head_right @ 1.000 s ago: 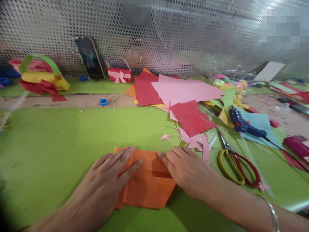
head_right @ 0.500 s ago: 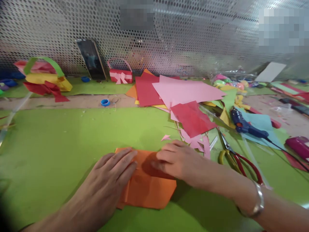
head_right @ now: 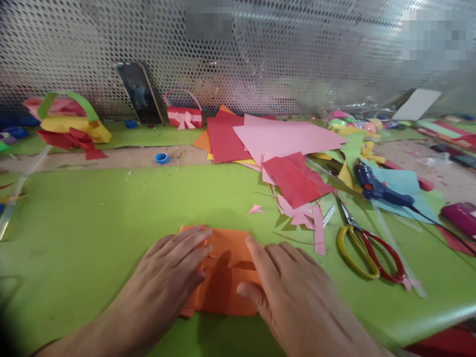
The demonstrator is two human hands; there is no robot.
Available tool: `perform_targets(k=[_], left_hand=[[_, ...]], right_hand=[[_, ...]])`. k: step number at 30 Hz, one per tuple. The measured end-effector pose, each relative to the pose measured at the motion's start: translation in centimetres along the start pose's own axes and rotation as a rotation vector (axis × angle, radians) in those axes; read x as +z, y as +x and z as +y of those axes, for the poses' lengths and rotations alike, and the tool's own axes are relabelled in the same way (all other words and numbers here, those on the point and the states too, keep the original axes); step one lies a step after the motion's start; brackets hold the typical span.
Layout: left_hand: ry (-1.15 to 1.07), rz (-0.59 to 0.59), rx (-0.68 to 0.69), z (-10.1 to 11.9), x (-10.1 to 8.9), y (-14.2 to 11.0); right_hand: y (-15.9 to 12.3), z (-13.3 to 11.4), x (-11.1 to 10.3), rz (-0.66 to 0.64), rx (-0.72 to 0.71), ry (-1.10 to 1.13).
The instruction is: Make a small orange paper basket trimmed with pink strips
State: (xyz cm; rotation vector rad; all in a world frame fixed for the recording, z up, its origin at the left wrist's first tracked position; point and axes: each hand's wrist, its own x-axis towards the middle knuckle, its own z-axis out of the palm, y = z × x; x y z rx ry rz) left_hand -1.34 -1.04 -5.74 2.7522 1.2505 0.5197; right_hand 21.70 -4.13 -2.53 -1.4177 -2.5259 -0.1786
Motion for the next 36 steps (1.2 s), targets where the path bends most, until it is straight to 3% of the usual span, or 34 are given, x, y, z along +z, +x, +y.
perform_targets(k=[6,11,14,18,23,25,29,32,36], left_hand=[[-0.006,-0.095,-0.026,0.2,-0.3,0.6],[-0.003,-0.159,-0.02,0.0,-0.5,0.8],[-0.022,-0.094,-0.016,0.1,-0.4,0.7],[-0.056,-0.008,-0.045,0.3,0.1,0.2],[-0.122,0.042,-0.005,0.1,0.8,-0.5],[-0.149,0.077,0.015,-0.1,0.9,-0.6],[-0.144,0.135,0.064,-0.2,0.6,-0.3],[-0.116,0.126,0.111,-0.2,0.1,0.1],[-0.131,0.099,0.109,-0.2,-0.5,0.4]], right_hand=[[-1.4,-0.3,2.4,-0.014,0.185,0.231],[-2.0,-1.3,3.1,0.018,0.231,0.207],[-2.2,-1.4,3.0,0.034,0.248,0.152],[-2.2,-1.5,2.5,0.011,0.168,0.089],[-0.9,-3.1,2.1,-0.084,0.254,0.253],[-0.3,-3.7,2.2,-0.083,0.188,0.212],[0.1,-4.1,3.1,0.062,-0.055,0.029],[-0.1,-3.9,3.3,0.076,-0.086,0.015],[-0.8,-3.2,2.3,0.005,-0.102,-0.002]])
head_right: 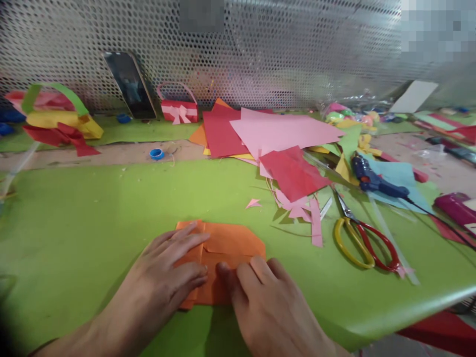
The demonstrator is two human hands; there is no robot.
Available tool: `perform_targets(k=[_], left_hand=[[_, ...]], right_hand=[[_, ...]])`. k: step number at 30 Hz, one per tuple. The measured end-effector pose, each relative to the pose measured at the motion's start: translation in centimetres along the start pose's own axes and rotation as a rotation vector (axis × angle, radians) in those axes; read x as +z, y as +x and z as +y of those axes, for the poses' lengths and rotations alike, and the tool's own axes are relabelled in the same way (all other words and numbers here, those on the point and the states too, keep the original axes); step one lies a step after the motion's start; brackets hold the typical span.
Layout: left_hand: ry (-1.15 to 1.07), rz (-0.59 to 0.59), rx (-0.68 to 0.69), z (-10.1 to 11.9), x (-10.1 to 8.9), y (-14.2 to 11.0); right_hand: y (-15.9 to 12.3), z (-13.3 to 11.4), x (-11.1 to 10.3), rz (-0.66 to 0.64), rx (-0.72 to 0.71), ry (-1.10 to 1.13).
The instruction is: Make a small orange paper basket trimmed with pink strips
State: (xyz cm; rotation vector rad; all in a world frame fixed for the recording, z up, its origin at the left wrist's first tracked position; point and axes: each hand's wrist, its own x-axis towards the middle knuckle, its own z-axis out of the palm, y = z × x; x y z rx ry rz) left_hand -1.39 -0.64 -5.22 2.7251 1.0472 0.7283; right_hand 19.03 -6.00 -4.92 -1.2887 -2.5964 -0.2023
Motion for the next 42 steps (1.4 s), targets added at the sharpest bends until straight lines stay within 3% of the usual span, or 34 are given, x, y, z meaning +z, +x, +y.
perform_targets(k=[12,15,20,22,25,29,33,36,42], left_hand=[[-0.028,0.051,-0.018,-0.5,1.6,-1.1],[0.003,0.049,-0.01,-0.5,1.8,-1.1],[0.062,0.002,-0.018,-0.3,1.4,-0.7],[0.066,-0.01,-0.019,-0.2,1.2,-0.5],[0.037,-0.053,-0.014,0.0,0.7,-0.2],[0.024,-0.136,0.006,0.3,0.1,0.0],[-0.007,-0.054,-0.001,0.3,-0.2,0.1],[0.028,-0.011,-0.102,-0.2,-0.4,0.1],[0.016,-0.263,-0.271,-1.0,-1.1,0.5]], right_hand=[[-5.8,2.7,-2.2,-0.221,-0.013,-0.197],[-5.5,2.3,-2.5,-0.18,0.048,-0.192],[-3.0,-0.6,-1.3,-0.092,0.14,-0.016],[-2.6,-1.1,-1.1,-0.098,0.104,0.019],[-3.6,-0.4,-1.5,-0.139,0.022,-0.002],[-5.0,0.7,-2.3,-0.177,0.04,0.02],[-4.8,0.8,-2.1,-0.133,0.073,0.108],[-4.8,1.0,-1.4,-0.134,0.117,0.143],[-5.3,2.2,-0.1,-0.025,0.218,0.124]])
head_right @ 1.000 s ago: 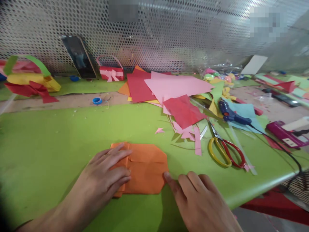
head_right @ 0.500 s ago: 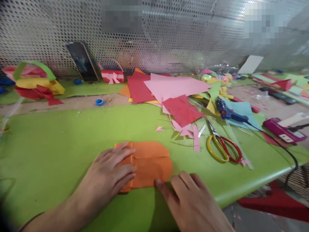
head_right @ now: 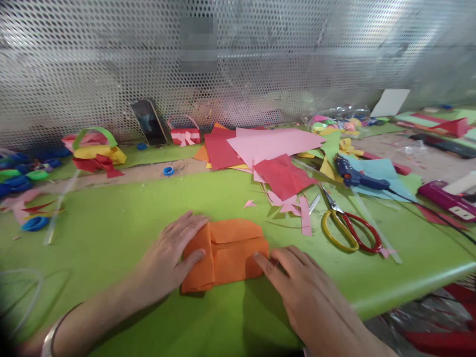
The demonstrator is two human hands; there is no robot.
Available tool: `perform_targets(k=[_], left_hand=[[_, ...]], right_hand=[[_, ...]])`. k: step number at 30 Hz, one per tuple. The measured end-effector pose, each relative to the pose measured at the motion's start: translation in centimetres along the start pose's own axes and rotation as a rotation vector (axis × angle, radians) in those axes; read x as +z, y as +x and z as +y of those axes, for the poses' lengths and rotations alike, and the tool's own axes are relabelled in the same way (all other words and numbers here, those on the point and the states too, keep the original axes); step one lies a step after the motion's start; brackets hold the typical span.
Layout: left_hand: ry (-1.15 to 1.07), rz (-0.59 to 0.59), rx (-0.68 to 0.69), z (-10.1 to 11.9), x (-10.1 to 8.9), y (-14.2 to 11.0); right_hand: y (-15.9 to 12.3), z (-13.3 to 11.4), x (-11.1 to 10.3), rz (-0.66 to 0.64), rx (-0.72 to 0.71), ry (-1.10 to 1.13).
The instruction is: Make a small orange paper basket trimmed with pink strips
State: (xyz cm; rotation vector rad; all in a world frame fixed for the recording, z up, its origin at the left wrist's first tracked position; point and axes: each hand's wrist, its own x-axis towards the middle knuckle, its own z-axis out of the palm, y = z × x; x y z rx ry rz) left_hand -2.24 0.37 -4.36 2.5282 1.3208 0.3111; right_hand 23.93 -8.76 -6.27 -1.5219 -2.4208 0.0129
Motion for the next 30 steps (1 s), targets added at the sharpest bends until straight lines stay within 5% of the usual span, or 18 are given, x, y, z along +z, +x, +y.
perform_targets(k=[6,10,13,16,20,25,30], left_hand=[[-0.194,-0.024,-0.153,1.1,-1.7,0.3],[-0.745,0.0,-0.458,1.4,-2.6,0.1],[-1.057,0.022,-0.586,1.2,-3.1,0.0],[-1.219,0.179,-0.593,1.0,-3.4,0.1],[-1.384,0.363,-0.547,1.0,-3.3,0.6],[-1.47,0.223,-0.511,1.5,-2.0,1.0],[-1.414,0.188,-0.483,0.4,-0.2,1.2]], right_hand=[[1.7,1.0,0.4,0.055,-0.029,0.044],[3.8,2.1,-0.8,-0.041,0.002,0.191],[6.5,3.5,-2.4,-0.038,0.178,0.428],[9.6,4.0,-3.5,0.044,0.364,0.686],[12.8,2.0,-3.2,-0.096,0.292,0.961],[14.4,-1.1,-0.8,-0.181,0.236,1.227],[14.2,-1.0,2.0,-0.241,0.253,1.396]])
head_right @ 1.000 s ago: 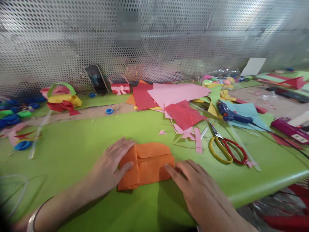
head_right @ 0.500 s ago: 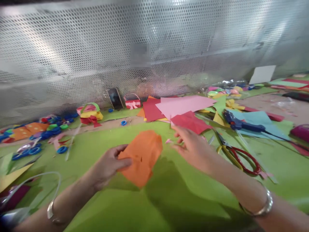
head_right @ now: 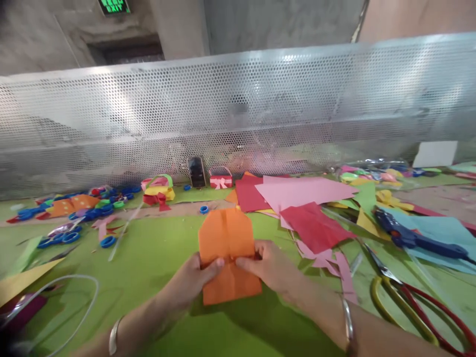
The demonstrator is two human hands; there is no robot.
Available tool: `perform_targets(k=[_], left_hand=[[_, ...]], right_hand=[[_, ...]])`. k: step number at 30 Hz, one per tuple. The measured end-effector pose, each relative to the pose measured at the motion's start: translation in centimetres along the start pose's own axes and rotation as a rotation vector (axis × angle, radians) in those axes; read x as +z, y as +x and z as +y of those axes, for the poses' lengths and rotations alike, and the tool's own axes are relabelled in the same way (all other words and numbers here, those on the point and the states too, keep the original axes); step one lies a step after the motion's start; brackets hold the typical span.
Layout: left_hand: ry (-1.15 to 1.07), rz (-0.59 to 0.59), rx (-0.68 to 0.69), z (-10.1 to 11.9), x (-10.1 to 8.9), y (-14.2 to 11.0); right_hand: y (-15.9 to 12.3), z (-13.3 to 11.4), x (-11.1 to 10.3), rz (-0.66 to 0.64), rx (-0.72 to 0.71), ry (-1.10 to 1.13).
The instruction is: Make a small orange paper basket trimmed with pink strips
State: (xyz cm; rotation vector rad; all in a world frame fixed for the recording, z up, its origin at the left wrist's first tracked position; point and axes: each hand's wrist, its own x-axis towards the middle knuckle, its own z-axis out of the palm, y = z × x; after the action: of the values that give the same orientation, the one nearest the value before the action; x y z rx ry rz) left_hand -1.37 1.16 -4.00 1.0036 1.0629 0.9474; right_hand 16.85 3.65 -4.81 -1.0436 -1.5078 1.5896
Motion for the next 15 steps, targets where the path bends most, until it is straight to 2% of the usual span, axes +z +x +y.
perform_targets(k=[3,11,15], left_hand=[[0.028,-0.01,0.001,-0.79,-0.57,0.65],[0.018,-0.065,-0.008,-1.26,-1.04,1.08],[0.031,-0.061,-0.007,-1.21,-1.03,0.83]], right_hand=[[-0.13,0.75,-0.48,-0.044,0.018,0.083],[-0.08,0.67,-0.76,-0.005,0.076,0.207],[-0.34,0.43,-0.85,0.019,0.035,0.189]])
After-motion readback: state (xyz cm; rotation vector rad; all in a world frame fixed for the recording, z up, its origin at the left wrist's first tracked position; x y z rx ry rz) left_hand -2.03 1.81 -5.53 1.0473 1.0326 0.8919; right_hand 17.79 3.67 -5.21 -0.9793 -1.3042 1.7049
